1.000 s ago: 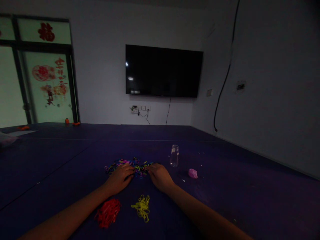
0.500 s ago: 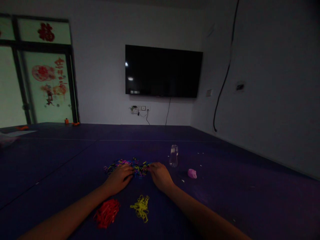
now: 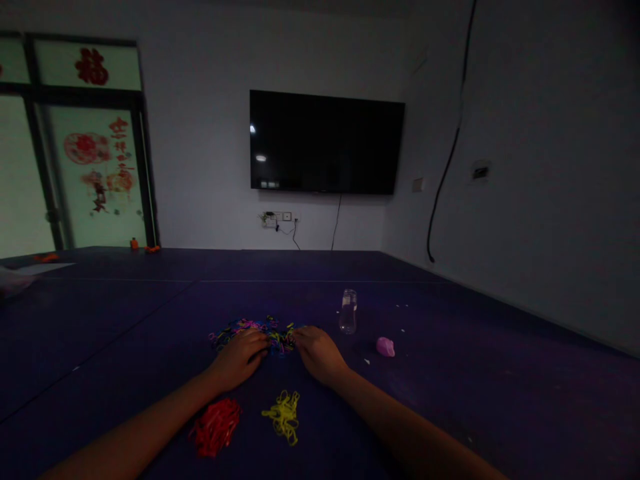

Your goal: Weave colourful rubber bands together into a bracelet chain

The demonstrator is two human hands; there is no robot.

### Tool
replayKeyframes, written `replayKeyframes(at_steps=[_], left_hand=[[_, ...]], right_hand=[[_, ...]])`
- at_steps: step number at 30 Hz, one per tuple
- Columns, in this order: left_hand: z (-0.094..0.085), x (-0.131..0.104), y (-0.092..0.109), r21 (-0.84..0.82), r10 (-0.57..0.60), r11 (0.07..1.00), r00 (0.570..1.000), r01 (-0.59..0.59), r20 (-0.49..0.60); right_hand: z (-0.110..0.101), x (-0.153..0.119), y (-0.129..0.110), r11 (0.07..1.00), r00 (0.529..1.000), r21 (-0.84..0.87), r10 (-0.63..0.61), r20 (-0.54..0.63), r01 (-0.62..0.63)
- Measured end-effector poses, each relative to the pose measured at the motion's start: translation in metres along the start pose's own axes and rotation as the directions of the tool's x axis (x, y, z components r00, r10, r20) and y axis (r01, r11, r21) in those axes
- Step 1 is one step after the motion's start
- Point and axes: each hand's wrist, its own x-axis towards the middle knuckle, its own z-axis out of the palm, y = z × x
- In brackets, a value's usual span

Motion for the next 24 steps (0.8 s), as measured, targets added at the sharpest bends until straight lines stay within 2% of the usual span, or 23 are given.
replayKeyframes(at_steps=[3,6,9,16,24], left_hand=[[-0.003,0.001,0.003,-0.014,0.035,0.999,0.999,-0.035,0.041],[-0.006,0.003,0.006,-0.039,0.078,0.996,0.994,-0.075,0.078],[-0.004,0.003,0.006,-0.034,0.101,0.995,0.990,-0.098,0.103],[0.004,-0.001,-0.003,0.028,0.068,0.997,0.988,-0.072,0.135],[-0.001,0.000,0.003,-0.005,0.053,0.999,0.991,-0.052,0.125]], right_hand=[[0.000,-0.001,-0.002,0.992,0.992,0.003,-0.125,-0.003,0.125],[0.000,-0.002,-0.003,0.984,0.984,0.006,-0.178,-0.003,0.178],[-0.001,-0.002,-0.003,0.982,0.982,0.002,-0.187,0.014,0.187],[-0.002,-0.001,-0.003,0.981,0.980,-0.010,-0.192,0.046,0.192],[0.000,-0.001,-0.003,0.987,0.985,-0.004,-0.160,0.061,0.160]])
